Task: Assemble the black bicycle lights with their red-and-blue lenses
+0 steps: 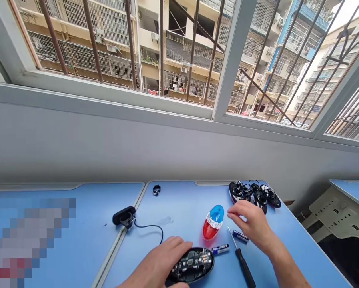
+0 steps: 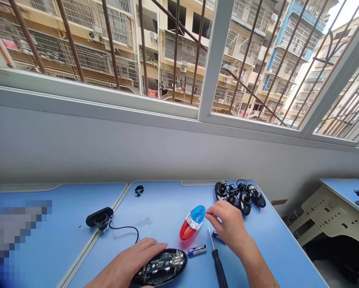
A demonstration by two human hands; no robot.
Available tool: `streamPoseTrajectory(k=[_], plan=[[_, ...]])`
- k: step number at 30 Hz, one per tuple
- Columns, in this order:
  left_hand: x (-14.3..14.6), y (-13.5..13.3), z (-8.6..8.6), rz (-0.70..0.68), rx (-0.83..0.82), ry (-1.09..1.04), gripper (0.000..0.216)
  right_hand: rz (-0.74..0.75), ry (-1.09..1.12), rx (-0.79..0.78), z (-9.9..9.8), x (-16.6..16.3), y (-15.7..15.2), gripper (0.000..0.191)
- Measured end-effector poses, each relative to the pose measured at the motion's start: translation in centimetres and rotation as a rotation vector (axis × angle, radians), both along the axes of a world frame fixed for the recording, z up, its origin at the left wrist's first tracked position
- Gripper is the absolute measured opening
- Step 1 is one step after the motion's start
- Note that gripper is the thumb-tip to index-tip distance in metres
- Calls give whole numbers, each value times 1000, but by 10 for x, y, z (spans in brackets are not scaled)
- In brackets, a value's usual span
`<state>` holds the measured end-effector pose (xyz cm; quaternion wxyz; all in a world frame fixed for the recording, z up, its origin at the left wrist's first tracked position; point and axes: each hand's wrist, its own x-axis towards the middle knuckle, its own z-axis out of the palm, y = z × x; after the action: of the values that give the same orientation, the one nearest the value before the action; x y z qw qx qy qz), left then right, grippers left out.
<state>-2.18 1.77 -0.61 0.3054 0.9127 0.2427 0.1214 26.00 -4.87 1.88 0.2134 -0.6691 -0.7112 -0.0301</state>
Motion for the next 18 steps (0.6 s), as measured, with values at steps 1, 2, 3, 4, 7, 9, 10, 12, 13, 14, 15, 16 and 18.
streamPoseTrajectory(k=[1, 2, 3, 4, 7, 9, 10, 12, 13, 14, 15, 16, 18], plan=[[1, 0, -2, 14, -13, 11, 51, 63, -33, 27, -5, -7, 3, 17], [2, 0, -5, 29, -27, 24, 56, 87, -93, 15, -9, -13, 7, 14], [3, 0, -7, 44, -39, 36, 61, 86, -121, 0, -14, -20, 11, 12], [5, 1, -8, 52, -49, 48, 64, 81, -140, -14, -18, -25, 16, 11], [8, 1, -8, 30, -59, 78, 62, 42, -186, -57, -26, -34, 27, 13], [9, 0, -7, 10, -56, 74, 60, 23, -208, -86, -28, -35, 32, 16], [10, -1, -6, 4, -52, 67, 59, 17, -213, -99, -28, -36, 33, 16], [10, -2, -4, -3, -37, 52, 55, 10, -209, -115, -29, -36, 33, 16], [9, -3, -3, -5, -27, 48, 52, 9, -200, -118, -29, -36, 33, 15], [9, -4, -2, -10, -20, 47, 48, 9, -187, -120, -30, -37, 32, 14], [9, -4, -1, -13, -16, 48, 44, 10, -171, -120, -30, -37, 32, 14], [10, -5, 0, -16, -15, 50, 40, 13, -151, -117, -30, -38, 32, 15], [10, -6, 2, -15, -23, 49, 37, 20, -103, -106, -29, -38, 30, 16]])
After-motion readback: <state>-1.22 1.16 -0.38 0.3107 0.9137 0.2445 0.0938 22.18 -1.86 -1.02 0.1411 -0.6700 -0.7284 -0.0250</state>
